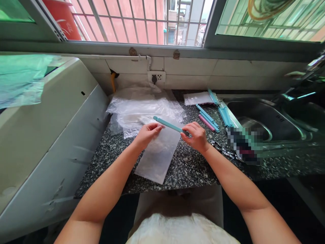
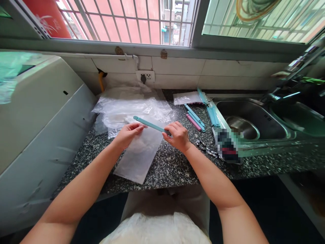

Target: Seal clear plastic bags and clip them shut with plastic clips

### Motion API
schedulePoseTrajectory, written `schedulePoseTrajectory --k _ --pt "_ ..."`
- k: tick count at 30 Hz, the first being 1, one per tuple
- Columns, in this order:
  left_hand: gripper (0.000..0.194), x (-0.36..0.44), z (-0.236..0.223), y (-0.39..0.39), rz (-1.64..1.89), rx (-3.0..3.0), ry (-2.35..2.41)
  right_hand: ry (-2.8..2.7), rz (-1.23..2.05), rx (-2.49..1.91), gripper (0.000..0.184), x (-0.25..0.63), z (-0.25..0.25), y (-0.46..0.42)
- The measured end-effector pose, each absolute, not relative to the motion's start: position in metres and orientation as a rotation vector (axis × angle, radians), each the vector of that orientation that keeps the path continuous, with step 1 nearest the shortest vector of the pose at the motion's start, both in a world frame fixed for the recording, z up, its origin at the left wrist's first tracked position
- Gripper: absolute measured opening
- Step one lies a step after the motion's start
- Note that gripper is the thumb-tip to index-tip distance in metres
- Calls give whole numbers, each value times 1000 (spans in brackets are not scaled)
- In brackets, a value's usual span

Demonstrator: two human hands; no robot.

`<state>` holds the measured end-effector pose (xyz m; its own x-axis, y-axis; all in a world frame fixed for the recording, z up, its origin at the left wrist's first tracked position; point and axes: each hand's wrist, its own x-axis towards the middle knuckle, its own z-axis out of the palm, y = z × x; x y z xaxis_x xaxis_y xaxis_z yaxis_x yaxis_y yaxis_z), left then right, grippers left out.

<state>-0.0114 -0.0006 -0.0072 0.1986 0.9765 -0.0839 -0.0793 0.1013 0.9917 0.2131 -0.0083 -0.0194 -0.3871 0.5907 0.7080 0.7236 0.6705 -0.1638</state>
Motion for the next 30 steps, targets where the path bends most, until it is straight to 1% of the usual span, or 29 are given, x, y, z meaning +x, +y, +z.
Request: schedulePoseTrajectory --k 3,5,13,20,24,30 --pt "45 -11 -8 -1 1023 1150 1037 -2129 -214 -1016 20 213 -21 -8" --pt "42 -11 -10 0 1020 1152 1035 -2138 -204 -1022 21 212 -22 -7" --pt "17 -9 -6 -1 1034 1142 977 -2158 -205 -1009 21 211 -23 -8" --pt "16 -8 -1 -3 977 1200 934 -2204 -168 -1004 19 210 -26 -8" --pt "18 -11 1 -3 956 1275 945 -2238 -185 -1033 18 209 -27 -8" --pt "14 -17 3 0 881 1367 964 -2333 -224 -1002 17 206 -27 -9"
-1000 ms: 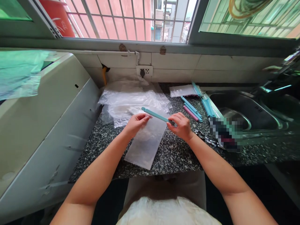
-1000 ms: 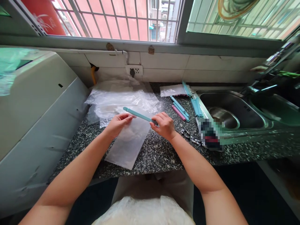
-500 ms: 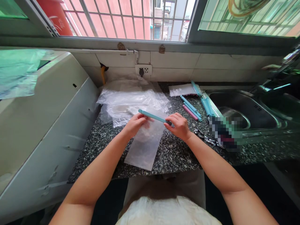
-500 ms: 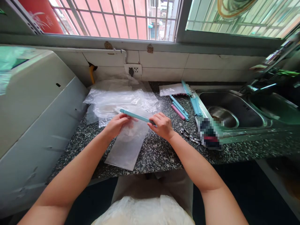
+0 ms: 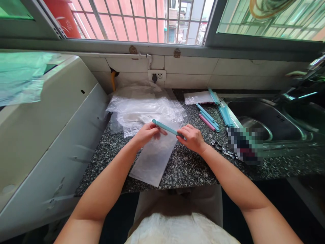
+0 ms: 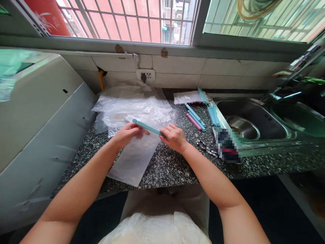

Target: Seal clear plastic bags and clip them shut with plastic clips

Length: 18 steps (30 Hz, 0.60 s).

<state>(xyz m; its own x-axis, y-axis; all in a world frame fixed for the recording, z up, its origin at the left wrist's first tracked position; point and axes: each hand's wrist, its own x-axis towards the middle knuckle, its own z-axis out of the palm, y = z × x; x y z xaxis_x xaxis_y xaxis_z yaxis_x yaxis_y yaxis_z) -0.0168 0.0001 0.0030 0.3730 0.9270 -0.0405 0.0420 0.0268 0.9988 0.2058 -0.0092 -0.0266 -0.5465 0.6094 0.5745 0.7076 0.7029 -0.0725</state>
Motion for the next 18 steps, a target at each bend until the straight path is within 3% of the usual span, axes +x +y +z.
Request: schedulePoseTrajectory --k 14,18 --pt "14 -19 2 1 788 1455 920 -2428 -250 -987 13 204 -34 -11" --pt "35 -22 -4 3 801 1492 894 -2436 -316 -981 11 204 -34 -10"
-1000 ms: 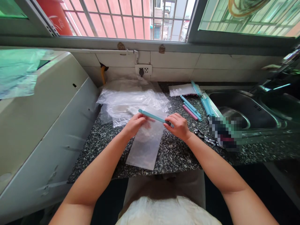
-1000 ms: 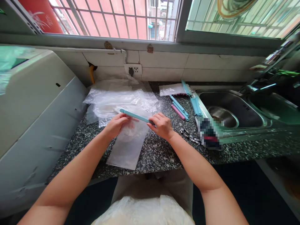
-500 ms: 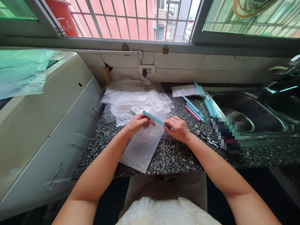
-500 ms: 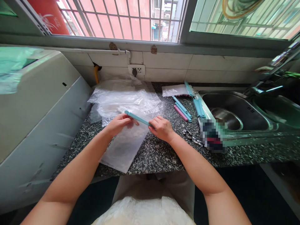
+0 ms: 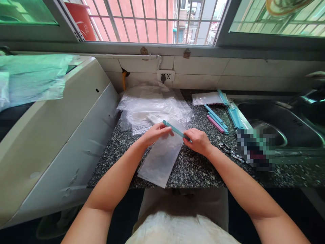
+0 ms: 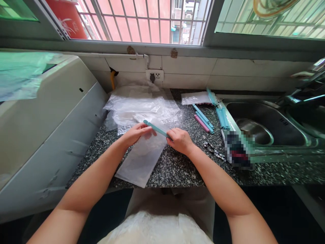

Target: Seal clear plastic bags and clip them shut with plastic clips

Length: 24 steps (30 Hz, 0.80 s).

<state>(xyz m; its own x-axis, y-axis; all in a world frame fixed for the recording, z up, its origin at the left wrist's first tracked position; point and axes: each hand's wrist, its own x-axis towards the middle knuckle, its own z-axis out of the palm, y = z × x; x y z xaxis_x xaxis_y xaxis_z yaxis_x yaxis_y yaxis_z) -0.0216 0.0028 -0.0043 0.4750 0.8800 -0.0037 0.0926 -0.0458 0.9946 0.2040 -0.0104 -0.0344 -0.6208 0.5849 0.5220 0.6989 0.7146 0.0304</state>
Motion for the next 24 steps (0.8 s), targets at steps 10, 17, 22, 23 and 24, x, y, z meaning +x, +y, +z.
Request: schedulePoseTrajectory --k 10,17,22,23,24 --pt "73 -19 -10 4 825 1472 983 -2460 -350 -974 11 203 -34 -12" --pt "66 -15 -9 2 851 1449 995 -2439 -331 -987 12 202 -31 -15" --pt "65 -12 -9 1 853 1429 969 -2396 -408 -979 24 201 -30 -16" --pt "65 -12 -9 0 850 1428 962 -2389 -425 -981 27 201 -29 -16" --pt "65 -11 -9 0 847 1426 958 -2381 -440 -985 28 201 -29 -17"
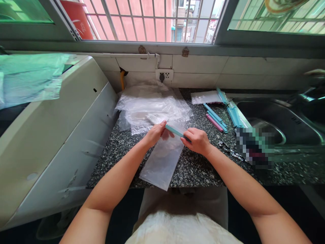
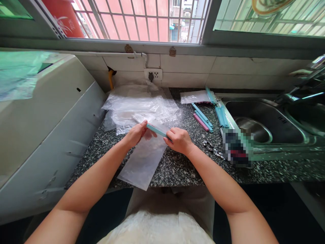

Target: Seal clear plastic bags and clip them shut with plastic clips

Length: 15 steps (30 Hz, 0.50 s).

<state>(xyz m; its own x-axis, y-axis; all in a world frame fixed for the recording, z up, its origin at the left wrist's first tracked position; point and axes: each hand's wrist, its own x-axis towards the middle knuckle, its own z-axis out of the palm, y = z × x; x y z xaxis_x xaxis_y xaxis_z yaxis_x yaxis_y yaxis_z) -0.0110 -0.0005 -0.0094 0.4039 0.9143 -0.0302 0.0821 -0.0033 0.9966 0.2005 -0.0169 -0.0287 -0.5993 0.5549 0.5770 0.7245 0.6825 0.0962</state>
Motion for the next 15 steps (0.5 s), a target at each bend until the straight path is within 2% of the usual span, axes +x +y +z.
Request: schedulePoseTrajectory --k 15 --pt "64 -5 -11 -6 871 1433 961 -2307 -477 -958 31 195 -25 -22"
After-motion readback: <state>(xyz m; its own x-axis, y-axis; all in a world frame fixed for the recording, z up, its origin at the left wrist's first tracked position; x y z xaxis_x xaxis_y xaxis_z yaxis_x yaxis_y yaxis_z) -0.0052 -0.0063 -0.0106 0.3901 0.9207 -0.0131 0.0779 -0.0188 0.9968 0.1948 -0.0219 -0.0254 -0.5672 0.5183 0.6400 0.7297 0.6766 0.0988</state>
